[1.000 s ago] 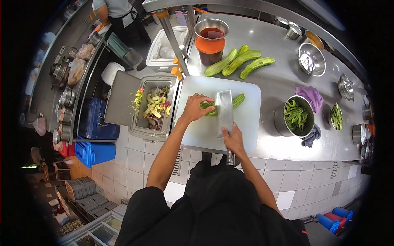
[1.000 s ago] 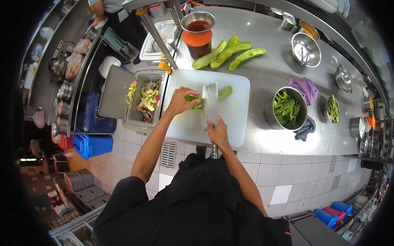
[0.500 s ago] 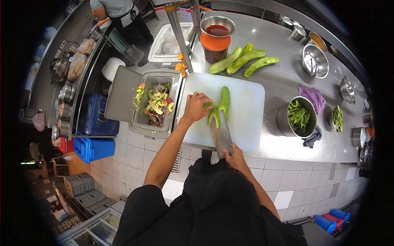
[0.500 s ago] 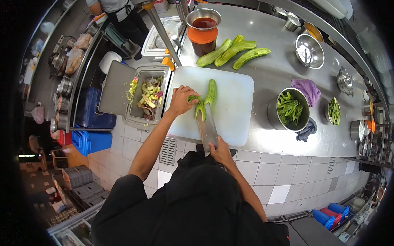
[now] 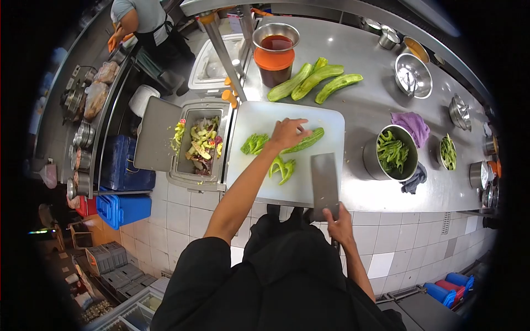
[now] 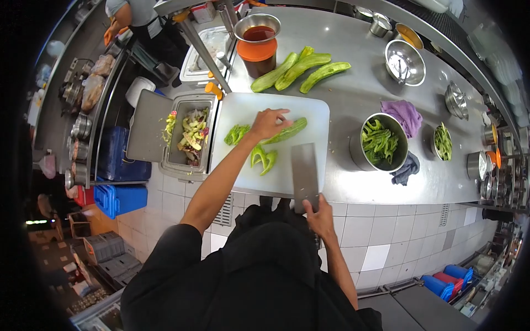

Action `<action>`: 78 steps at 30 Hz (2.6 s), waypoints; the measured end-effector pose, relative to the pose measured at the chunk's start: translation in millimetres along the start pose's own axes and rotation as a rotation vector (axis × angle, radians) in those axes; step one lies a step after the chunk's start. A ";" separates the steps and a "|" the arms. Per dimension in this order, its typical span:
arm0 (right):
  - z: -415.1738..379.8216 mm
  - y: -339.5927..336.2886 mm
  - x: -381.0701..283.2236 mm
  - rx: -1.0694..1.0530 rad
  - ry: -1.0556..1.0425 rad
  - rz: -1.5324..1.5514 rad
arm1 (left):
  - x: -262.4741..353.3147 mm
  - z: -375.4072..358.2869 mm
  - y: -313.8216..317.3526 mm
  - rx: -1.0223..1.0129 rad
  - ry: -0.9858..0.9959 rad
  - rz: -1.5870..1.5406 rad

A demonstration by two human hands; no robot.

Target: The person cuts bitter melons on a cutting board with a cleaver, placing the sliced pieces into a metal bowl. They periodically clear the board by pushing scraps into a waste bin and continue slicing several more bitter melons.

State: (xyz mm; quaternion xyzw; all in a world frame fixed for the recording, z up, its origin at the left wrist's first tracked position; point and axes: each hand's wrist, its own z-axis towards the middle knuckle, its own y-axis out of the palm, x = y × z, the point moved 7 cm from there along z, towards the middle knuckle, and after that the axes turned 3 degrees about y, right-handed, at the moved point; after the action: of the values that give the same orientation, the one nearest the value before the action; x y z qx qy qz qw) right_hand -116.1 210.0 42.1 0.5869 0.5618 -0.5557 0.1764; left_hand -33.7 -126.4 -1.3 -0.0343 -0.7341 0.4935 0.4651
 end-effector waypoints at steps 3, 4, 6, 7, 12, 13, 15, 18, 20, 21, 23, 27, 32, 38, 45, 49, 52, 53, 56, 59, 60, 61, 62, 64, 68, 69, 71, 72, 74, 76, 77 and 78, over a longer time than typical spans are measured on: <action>9.4 -22.7 25.4 0.083 0.161 0.076 | 17.5 -35.1 -22.0 0.043 0.001 0.067; 13.5 -27.8 26.0 0.096 0.221 0.112 | 28.0 -53.0 -27.8 0.059 0.018 0.274; 25.8 -32.3 29.6 0.115 0.173 0.141 | 17.7 -72.2 -6.8 0.109 0.063 0.321; 34.1 -33.2 22.5 0.134 0.125 0.169 | 18.4 -73.5 -7.8 0.159 0.109 0.367; 65.2 -19.8 -4.0 0.068 0.144 0.278 | 31.0 -64.0 9.3 0.112 0.169 0.249; 76.5 -13.8 -2.9 0.054 0.123 0.291 | 35.8 -64.1 6.6 0.176 0.208 0.207; 92.9 -3.0 -2.5 0.049 0.104 0.330 | 32.3 -66.4 0.7 0.242 0.212 0.146; 113.4 12.0 -1.6 0.020 0.109 0.313 | 26.7 -70.5 4.6 0.278 0.162 0.098; 121.4 18.8 -7.3 0.018 0.107 0.317 | 22.8 -69.6 7.5 0.253 0.114 0.117; 124.5 22.7 -6.7 0.021 0.115 0.332 | 24.1 -70.1 7.3 0.263 0.118 0.118; 128.5 27.2 -3.9 0.023 0.127 0.343 | 27.1 -72.4 10.0 0.272 0.119 0.117; 130.0 33.3 -3.6 0.065 0.139 0.256 | 27.4 -75.6 9.3 0.322 0.132 0.136; 110.2 50.7 13.0 0.057 0.141 0.200 | 24.5 -76.7 10.1 0.334 0.137 0.106; 78.8 69.7 10.3 0.012 -0.045 -0.049 | 18.5 -78.1 10.9 0.317 0.111 0.125; 83.3 61.7 6.1 -0.044 -0.232 -0.138 | 19.2 -87.4 16.4 0.404 0.144 0.177; 90.4 56.5 13.4 -0.140 -0.059 -0.166 | 19.2 -83.0 2.7 0.336 0.033 0.189; 92.4 55.1 25.5 -0.100 -0.123 -0.234 | -12.2 -75.3 -2.0 0.419 -0.093 0.404; 94.0 52.7 21.1 -0.052 -0.224 -0.268 | -14.6 -76.0 -2.1 0.432 -0.090 0.406; 94.5 44.4 14.6 -0.049 -0.531 -0.211 | -1.0 -102.9 -15.4 0.559 -0.005 0.268; 92.9 27.0 30.6 -0.129 -0.208 0.004 | 28.5 -150.8 0.5 0.485 0.070 0.164; 85.1 15.7 25.8 -0.101 -0.194 0.057 | 34.1 -160.5 7.6 0.449 0.079 0.235; 83.9 7.8 13.7 -0.066 -0.194 0.106 | 37.8 -163.5 13.3 0.424 0.099 0.307; 74.8 -3.7 -5.3 -0.068 -0.004 0.145 | 33.7 -166.3 21.9 0.400 0.091 0.312; 66.1 -17.2 -10.7 -0.046 0.186 0.192 | 8.5 -158.7 28.3 0.424 0.091 0.363; 68.1 -23.1 9.6 0.041 0.162 0.326 | -18.7 -135.1 -4.3 0.484 0.060 0.476; 65.5 -24.7 11.5 0.057 0.165 0.331 | -18.0 -129.9 -15.4 0.457 0.079 0.438; 60.7 -27.3 17.8 0.081 0.175 0.336 | -4.8 -120.4 -22.2 0.367 0.180 0.334; 59.9 -26.6 22.8 0.093 0.192 0.344 | 5.8 -119.4 -19.5 0.361 0.184 0.331; 60.6 -24.2 28.2 0.107 0.206 0.355 | 32.7 -115.9 -2.1 0.275 0.284 0.294; 60.9 -24.9 28.5 0.137 0.196 0.363 | 32.2 -120.3 11.7 0.293 0.321 0.275; 59.2 -25.2 28.9 0.138 0.195 0.364 | 30.6 -124.1 19.5 0.308 0.354 0.256; 59.0 -26.1 27.3 0.151 0.195 0.351 | 25.3 -126.6 22.0 0.311 0.358 0.260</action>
State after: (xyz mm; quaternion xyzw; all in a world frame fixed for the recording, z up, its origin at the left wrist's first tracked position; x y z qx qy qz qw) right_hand -172.0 181.6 10.9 0.7381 0.4224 -0.4976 0.1708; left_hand 33.8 -14.5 8.6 -0.1431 -0.5450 0.6422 0.5197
